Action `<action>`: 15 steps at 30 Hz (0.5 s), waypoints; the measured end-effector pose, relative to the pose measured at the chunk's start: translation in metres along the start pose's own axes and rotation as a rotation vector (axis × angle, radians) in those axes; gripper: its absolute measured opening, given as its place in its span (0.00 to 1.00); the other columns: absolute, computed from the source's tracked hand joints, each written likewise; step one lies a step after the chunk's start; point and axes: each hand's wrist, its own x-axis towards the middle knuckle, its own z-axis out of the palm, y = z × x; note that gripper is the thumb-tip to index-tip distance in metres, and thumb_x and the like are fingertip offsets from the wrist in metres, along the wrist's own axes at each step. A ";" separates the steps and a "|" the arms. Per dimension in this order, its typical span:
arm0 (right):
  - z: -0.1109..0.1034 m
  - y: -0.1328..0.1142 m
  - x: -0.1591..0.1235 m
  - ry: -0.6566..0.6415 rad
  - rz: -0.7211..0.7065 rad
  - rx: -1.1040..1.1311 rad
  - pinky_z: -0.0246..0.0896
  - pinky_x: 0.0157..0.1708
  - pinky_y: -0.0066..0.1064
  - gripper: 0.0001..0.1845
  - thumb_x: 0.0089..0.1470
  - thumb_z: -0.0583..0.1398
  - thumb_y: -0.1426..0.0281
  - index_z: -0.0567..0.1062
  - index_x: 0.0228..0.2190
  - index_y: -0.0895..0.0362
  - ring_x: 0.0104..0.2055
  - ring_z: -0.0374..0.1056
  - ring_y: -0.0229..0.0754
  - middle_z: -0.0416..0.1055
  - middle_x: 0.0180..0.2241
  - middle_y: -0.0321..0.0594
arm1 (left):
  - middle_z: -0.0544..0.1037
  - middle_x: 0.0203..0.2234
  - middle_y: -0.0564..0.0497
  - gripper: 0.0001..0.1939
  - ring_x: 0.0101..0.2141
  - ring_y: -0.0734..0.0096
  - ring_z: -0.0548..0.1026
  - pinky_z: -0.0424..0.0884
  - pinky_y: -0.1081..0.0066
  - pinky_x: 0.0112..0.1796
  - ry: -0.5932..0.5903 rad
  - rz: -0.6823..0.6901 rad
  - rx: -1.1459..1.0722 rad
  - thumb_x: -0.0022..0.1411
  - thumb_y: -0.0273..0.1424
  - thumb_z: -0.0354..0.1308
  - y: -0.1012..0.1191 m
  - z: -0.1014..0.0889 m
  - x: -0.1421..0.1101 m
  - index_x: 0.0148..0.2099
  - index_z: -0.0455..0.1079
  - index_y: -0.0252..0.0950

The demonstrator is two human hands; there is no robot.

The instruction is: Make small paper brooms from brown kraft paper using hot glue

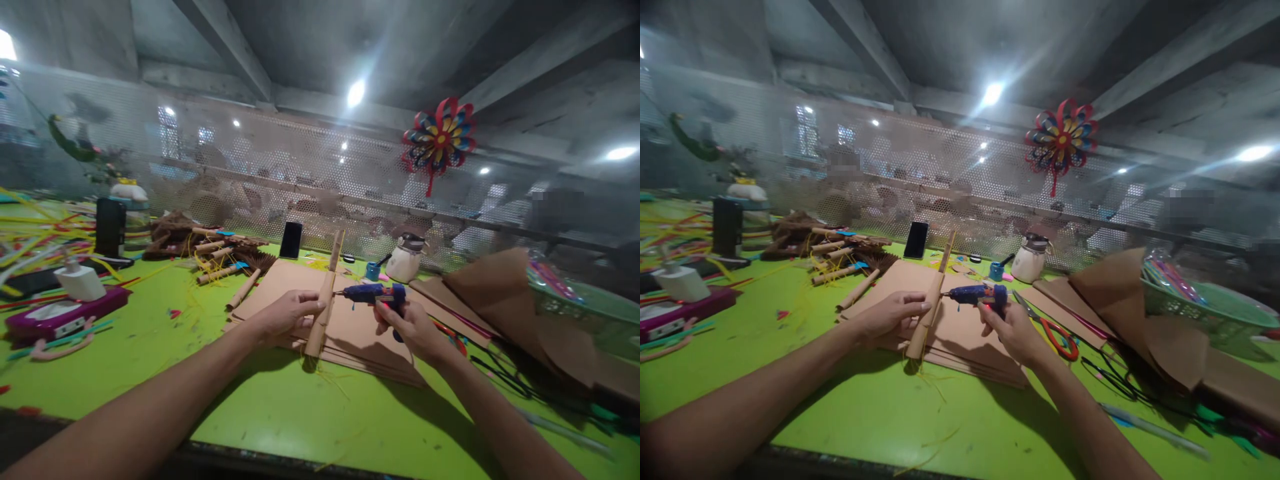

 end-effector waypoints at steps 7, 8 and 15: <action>0.001 -0.007 -0.001 -0.027 -0.010 0.037 0.62 0.23 0.27 0.21 0.54 0.53 0.54 0.66 0.23 0.59 0.23 0.65 0.37 0.62 0.22 0.36 | 0.74 0.34 0.46 0.15 0.31 0.70 0.73 0.70 0.68 0.36 -0.006 0.020 -0.066 0.53 0.34 0.61 -0.002 -0.002 0.001 0.43 0.70 0.36; 0.001 -0.007 -0.001 -0.027 -0.010 0.037 0.62 0.23 0.27 0.21 0.54 0.53 0.54 0.66 0.23 0.59 0.23 0.65 0.36 0.62 0.22 0.36 | 0.74 0.34 0.46 0.15 0.32 0.70 0.73 0.70 0.68 0.36 -0.007 0.018 -0.064 0.53 0.34 0.61 -0.002 -0.002 0.001 0.43 0.70 0.36; 0.001 0.002 -0.001 0.005 -0.041 0.026 0.62 0.22 0.27 0.20 0.55 0.53 0.56 0.65 0.22 0.59 0.22 0.61 0.35 0.60 0.21 0.36 | 0.75 0.33 0.45 0.13 0.33 0.69 0.73 0.69 0.67 0.39 0.009 -0.001 -0.047 0.53 0.31 0.62 0.005 0.003 -0.001 0.42 0.72 0.34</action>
